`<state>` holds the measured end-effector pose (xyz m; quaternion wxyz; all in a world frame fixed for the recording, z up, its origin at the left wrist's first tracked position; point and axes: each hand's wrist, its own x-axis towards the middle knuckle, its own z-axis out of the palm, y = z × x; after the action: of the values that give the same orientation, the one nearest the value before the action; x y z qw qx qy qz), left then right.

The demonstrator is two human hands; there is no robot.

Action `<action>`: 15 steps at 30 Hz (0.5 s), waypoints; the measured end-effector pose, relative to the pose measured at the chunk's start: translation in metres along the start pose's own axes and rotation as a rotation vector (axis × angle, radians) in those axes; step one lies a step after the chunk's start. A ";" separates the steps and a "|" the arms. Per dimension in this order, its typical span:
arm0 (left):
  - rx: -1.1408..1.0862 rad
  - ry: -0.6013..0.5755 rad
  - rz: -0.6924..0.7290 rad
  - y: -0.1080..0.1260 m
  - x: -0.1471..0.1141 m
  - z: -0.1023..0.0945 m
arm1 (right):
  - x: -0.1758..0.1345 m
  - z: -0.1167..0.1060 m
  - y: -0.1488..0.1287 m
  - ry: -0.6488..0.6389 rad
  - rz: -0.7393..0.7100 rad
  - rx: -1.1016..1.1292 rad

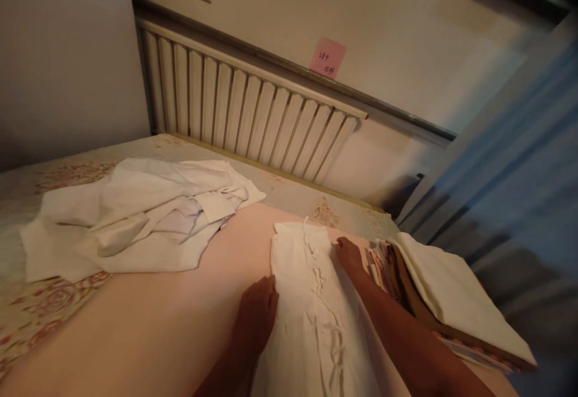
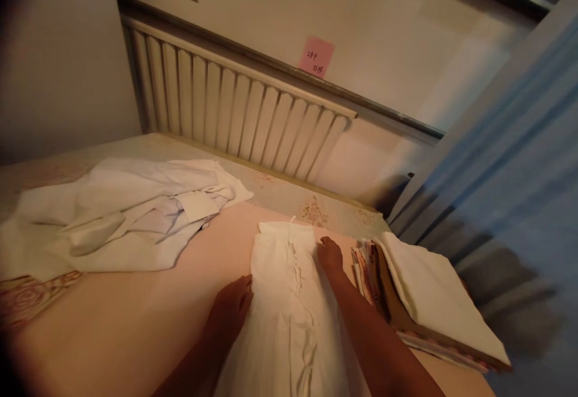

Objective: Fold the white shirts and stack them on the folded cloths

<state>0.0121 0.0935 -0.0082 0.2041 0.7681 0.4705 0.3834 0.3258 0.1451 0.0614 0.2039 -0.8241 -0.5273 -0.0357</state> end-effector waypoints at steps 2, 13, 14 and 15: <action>0.005 0.003 -0.002 -0.001 -0.001 0.002 | 0.013 0.005 0.005 -0.046 0.035 -0.027; 0.017 -0.006 -0.065 -0.004 -0.004 0.003 | 0.076 0.036 -0.004 -0.308 0.084 -0.035; 0.016 -0.003 -0.064 -0.004 -0.004 0.003 | 0.080 0.038 -0.005 -0.285 0.096 -0.038; 0.018 0.000 -0.059 -0.004 -0.005 0.003 | 0.084 0.039 -0.005 -0.250 0.111 -0.044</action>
<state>0.0109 0.0915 -0.0144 0.2086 0.7555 0.4965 0.3731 0.3521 0.2328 0.0504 0.1203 -0.8544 -0.5011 0.0671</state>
